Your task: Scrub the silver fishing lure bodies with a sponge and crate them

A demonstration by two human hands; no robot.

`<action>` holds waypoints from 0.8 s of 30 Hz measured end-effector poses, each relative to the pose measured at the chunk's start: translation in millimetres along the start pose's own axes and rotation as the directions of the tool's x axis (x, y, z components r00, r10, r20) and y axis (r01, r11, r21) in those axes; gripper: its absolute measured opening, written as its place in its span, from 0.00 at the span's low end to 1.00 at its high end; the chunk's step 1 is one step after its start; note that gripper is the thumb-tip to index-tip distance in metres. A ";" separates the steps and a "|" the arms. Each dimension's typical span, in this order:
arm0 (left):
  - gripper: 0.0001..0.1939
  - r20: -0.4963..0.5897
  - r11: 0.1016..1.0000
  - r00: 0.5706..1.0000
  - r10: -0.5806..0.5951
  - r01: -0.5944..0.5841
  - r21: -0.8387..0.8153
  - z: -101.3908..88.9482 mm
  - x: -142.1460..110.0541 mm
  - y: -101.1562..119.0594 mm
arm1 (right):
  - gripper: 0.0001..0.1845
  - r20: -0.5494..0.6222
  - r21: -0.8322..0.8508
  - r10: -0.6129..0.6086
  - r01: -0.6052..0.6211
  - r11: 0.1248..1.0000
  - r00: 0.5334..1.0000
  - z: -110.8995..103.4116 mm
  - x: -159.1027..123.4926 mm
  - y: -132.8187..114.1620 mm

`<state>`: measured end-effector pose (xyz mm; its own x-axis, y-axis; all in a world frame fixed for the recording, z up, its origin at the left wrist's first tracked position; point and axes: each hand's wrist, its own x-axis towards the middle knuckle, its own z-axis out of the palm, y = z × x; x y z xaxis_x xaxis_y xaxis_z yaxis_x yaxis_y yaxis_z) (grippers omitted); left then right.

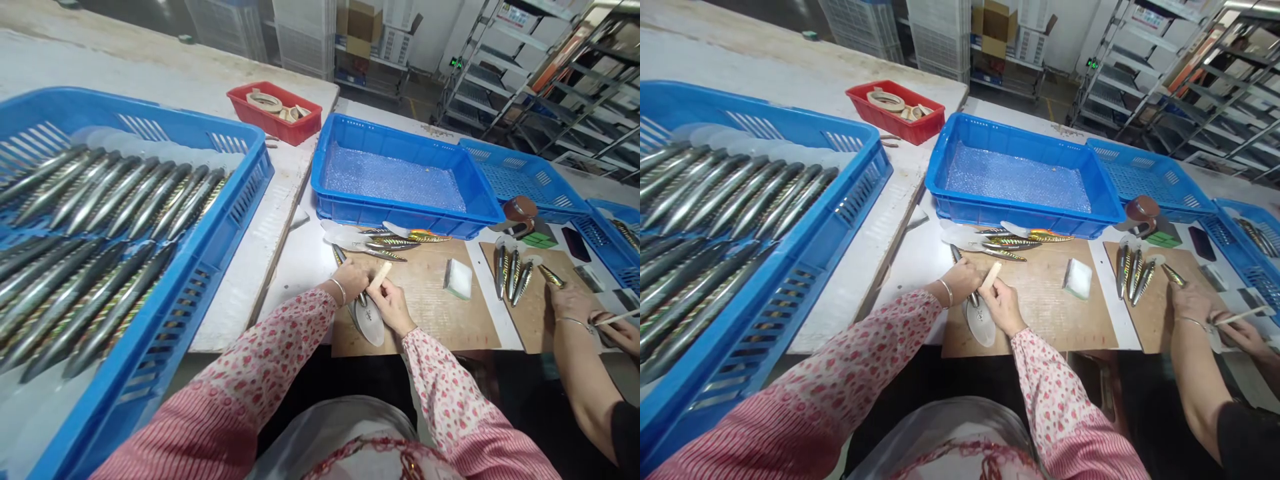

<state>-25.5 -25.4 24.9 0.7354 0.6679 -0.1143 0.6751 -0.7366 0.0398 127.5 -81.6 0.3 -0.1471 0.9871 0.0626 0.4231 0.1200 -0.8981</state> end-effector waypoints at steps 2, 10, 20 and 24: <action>0.09 -0.034 1.000 0.999 0.010 -0.010 -0.009 1.0 -1.1 -0.8 | 0.17 0.006 0.095 0.053 -0.053 0.994 0.999 -1.0 0.2 1.1; 0.11 -0.090 0.999 0.995 0.043 -0.045 -0.018 2.7 -5.5 -2.8 | 0.16 0.102 0.285 0.075 -0.101 0.953 0.992 -14.5 1.7 3.8; 0.10 -0.089 0.999 0.995 0.032 -0.032 0.001 1.2 -5.9 -2.0 | 0.06 0.099 0.054 -0.056 0.051 0.997 0.993 -14.6 -3.4 -2.4; 0.09 -0.083 0.999 0.996 0.032 -0.032 0.000 2.8 -5.5 -2.0 | 0.04 0.082 0.049 -0.104 0.101 0.994 0.991 -10.8 -4.4 -5.0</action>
<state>-31.1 -27.9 22.7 0.7589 0.6505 -0.0299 0.6511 -0.7577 0.0431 135.7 -85.4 9.2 -0.2634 0.9572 0.1201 0.3619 0.2134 -0.9075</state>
